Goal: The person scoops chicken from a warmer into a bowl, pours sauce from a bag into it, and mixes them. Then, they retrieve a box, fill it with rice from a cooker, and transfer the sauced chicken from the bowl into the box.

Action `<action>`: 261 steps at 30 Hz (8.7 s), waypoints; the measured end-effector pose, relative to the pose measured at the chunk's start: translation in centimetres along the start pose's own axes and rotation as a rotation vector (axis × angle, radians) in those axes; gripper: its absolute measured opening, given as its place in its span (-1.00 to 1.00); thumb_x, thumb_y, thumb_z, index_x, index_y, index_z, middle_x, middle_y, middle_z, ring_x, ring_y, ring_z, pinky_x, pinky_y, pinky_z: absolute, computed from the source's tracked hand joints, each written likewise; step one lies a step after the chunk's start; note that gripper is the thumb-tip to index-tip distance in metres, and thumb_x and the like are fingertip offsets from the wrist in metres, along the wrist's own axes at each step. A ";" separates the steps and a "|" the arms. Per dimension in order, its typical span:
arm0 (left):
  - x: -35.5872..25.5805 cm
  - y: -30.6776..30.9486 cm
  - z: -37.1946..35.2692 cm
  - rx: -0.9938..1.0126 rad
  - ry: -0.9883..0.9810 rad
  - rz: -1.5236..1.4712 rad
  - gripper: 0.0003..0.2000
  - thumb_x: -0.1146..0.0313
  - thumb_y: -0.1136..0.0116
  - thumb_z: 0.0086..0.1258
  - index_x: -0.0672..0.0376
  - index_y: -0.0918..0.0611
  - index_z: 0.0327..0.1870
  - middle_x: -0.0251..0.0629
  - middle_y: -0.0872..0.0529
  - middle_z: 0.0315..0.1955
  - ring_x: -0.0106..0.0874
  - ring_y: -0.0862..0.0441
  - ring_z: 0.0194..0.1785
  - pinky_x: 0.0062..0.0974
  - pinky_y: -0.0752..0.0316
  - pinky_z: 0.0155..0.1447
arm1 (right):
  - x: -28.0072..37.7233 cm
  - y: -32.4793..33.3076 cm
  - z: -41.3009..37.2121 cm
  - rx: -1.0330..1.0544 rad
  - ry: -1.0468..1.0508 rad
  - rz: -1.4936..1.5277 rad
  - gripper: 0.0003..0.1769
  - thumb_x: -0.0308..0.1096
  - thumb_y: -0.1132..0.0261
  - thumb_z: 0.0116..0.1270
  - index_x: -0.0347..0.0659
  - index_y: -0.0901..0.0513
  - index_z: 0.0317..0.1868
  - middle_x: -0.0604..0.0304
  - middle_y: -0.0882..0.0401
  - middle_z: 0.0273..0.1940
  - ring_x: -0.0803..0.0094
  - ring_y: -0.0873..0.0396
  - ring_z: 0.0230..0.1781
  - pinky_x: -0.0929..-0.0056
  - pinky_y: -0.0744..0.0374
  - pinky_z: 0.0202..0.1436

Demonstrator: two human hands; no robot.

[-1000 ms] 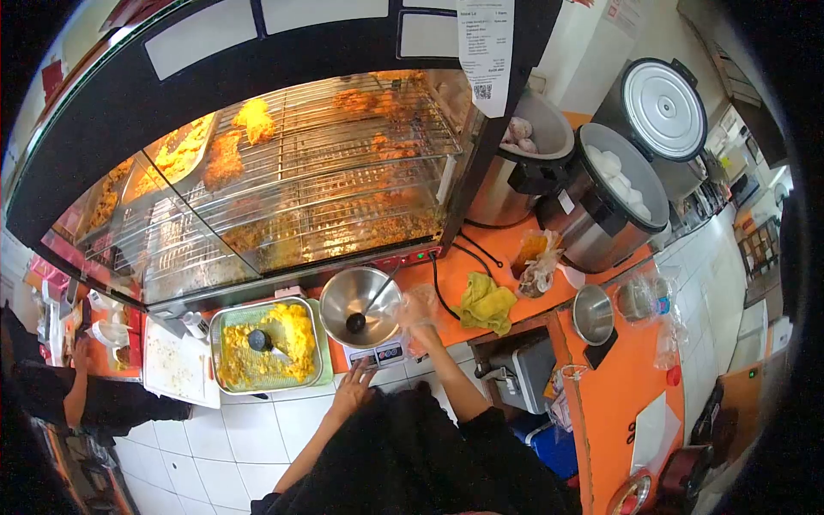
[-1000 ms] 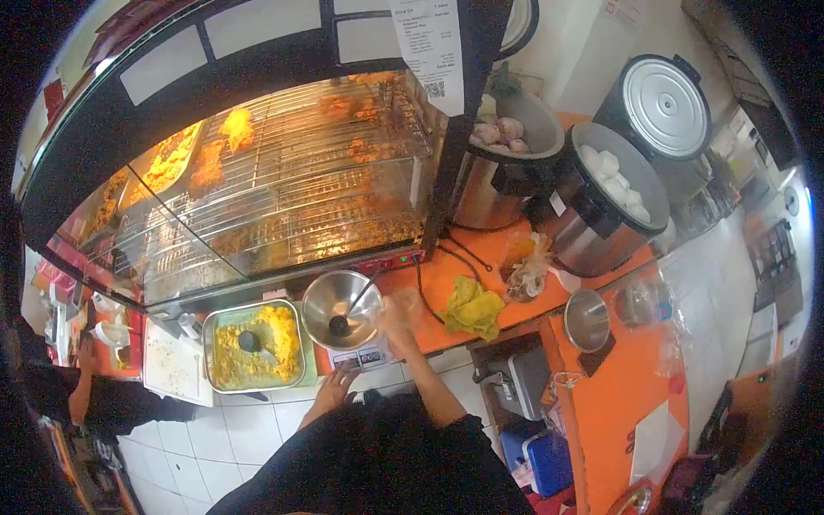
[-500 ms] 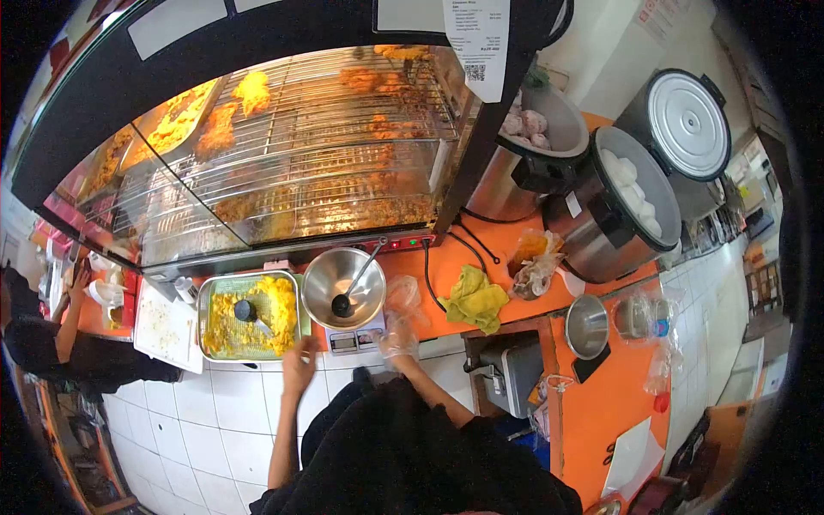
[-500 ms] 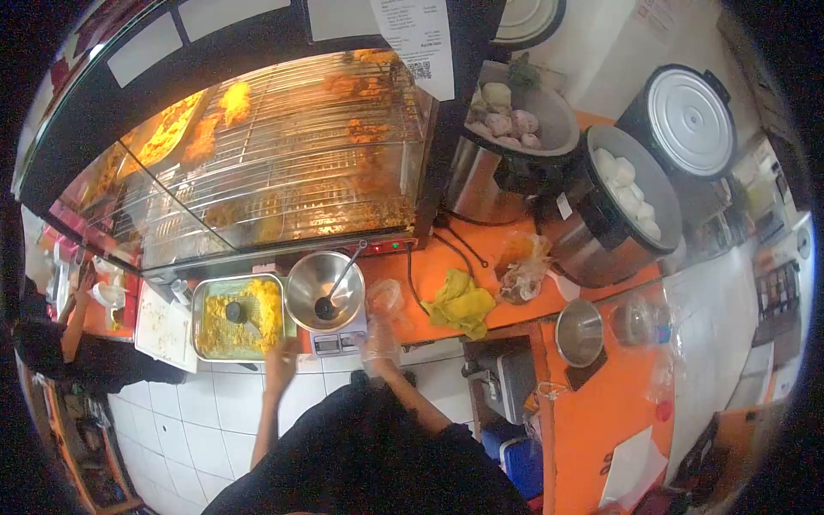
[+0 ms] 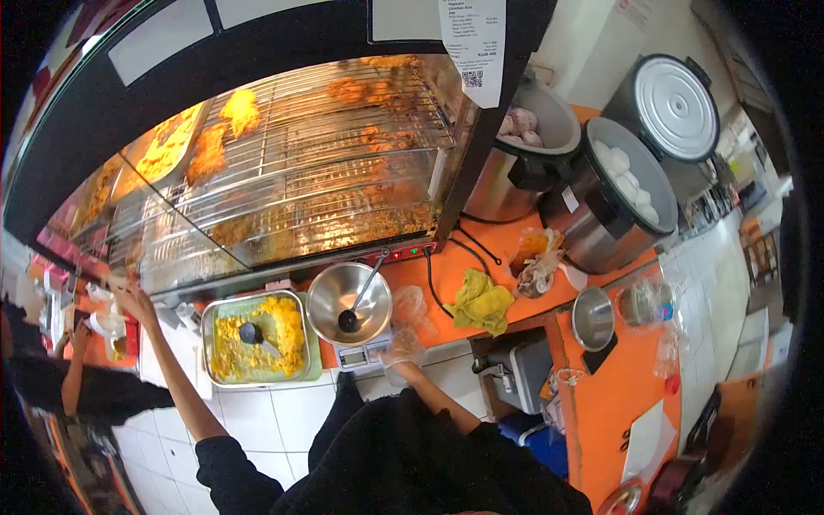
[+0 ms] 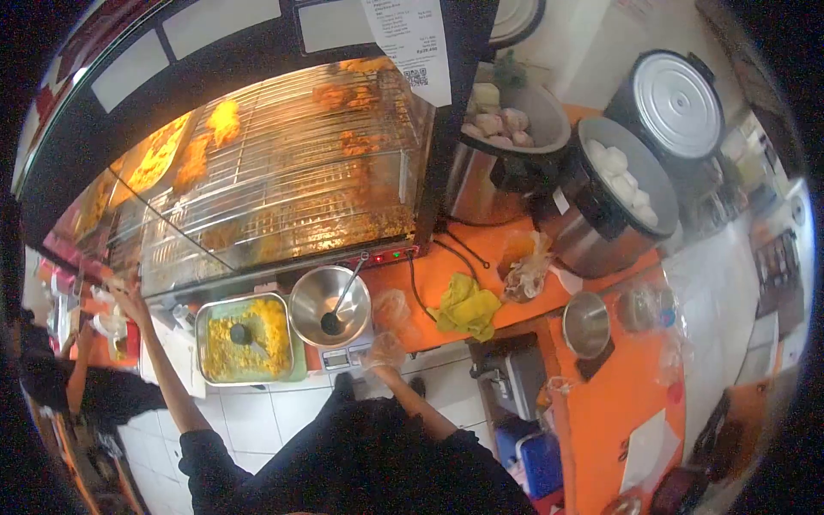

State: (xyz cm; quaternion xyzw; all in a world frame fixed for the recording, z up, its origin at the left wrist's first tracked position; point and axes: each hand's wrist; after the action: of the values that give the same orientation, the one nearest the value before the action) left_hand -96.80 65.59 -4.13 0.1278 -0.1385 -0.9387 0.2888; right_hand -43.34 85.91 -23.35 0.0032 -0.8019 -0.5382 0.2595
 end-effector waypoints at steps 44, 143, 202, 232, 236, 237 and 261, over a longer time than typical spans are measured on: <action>-10.7 1.9 3.6 0.081 0.355 -0.529 -0.86 0.46 -0.16 0.21 0.34 -0.55 -0.29 -0.29 -0.63 -0.43 -0.57 -0.56 -0.35 -0.63 -0.47 -0.29 | -5.0 1.3 1.3 -0.244 0.393 0.357 -0.67 -0.38 -0.32 -0.15 -0.29 -0.54 -0.30 0.13 -0.58 -0.39 0.34 -0.54 -0.30 0.40 -0.48 -0.17; -5.7 8.8 13.1 0.872 2.131 -2.870 -0.53 0.31 0.49 0.39 0.43 0.04 0.24 0.28 0.16 0.26 0.11 0.17 0.34 0.01 0.08 0.37 | 59.7 17.0 3.9 0.814 0.800 0.655 -0.58 -0.10 -0.14 0.19 -0.10 -0.46 0.02 0.11 -0.54 -0.17 0.37 -0.53 -0.29 0.52 -0.50 -0.40; -6.5 10.2 -8.5 0.410 1.896 -1.856 -0.65 0.21 0.09 0.28 0.24 -0.39 -0.01 -0.18 -0.49 -0.26 -0.40 -0.43 -0.22 -0.39 -0.34 -0.07 | 26.6 30.6 -3.8 0.098 0.878 0.063 -0.61 -0.14 -0.06 0.30 -0.31 -0.53 -0.08 0.03 -0.52 -0.07 0.28 -0.41 0.06 0.36 -0.32 0.18; 13.5 11.8 -8.2 -0.284 1.804 -1.546 -0.73 0.22 0.03 0.17 0.16 -0.41 -0.17 -0.34 -0.44 -0.44 -0.52 -0.34 -0.44 -0.56 -0.29 -0.29 | 73.5 14.2 6.7 -0.287 1.245 -0.103 -0.72 -0.27 -0.12 0.10 -0.18 -0.60 -0.21 0.02 -0.57 -0.19 0.26 -0.54 -0.15 0.38 -0.50 -0.12; 13.0 10.8 -7.5 -0.198 1.838 -1.557 -0.74 0.22 0.04 0.18 0.14 -0.42 -0.18 -0.35 -0.44 -0.46 -0.52 -0.34 -0.44 -0.55 -0.28 -0.29 | 72.3 15.8 6.1 -0.387 1.141 0.049 -0.62 -0.25 -0.08 0.13 -0.14 -0.50 -0.02 0.01 -0.54 -0.10 0.23 -0.50 -0.04 0.30 -0.46 -0.01; 12.8 10.6 -7.4 -0.216 1.855 -1.545 -0.68 0.25 -0.01 0.13 0.20 -0.37 -0.14 -0.32 -0.38 -0.42 -0.50 -0.31 -0.45 -0.56 -0.28 -0.33 | 71.9 15.5 6.9 -0.386 1.136 0.044 -0.62 -0.23 -0.07 0.15 -0.13 -0.50 -0.01 0.01 -0.53 -0.09 0.24 -0.49 -0.03 0.32 -0.45 0.00; 3.1 9.4 -10.1 0.181 1.894 -1.633 -0.83 0.33 0.09 0.23 0.20 -0.42 -0.23 -0.36 -0.35 -0.51 -0.52 -0.26 -0.46 -0.58 -0.22 -0.34 | 24.2 19.8 -2.2 0.201 0.319 0.215 -0.62 -0.04 -0.12 0.21 -0.20 -0.58 -0.22 0.24 -0.60 -0.33 0.41 -0.53 -0.31 0.48 -0.48 -0.14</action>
State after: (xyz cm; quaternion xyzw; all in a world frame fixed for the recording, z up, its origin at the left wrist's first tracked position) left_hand -91.24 54.47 -10.86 0.8190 0.1787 -0.3702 -0.4004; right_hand -57.92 85.47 4.34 0.0286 -0.7960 -0.4172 0.4376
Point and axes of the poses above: each hand's wrist, its own z-axis towards the middle knuckle, its own y-axis out of the back of the hand, x = y × z
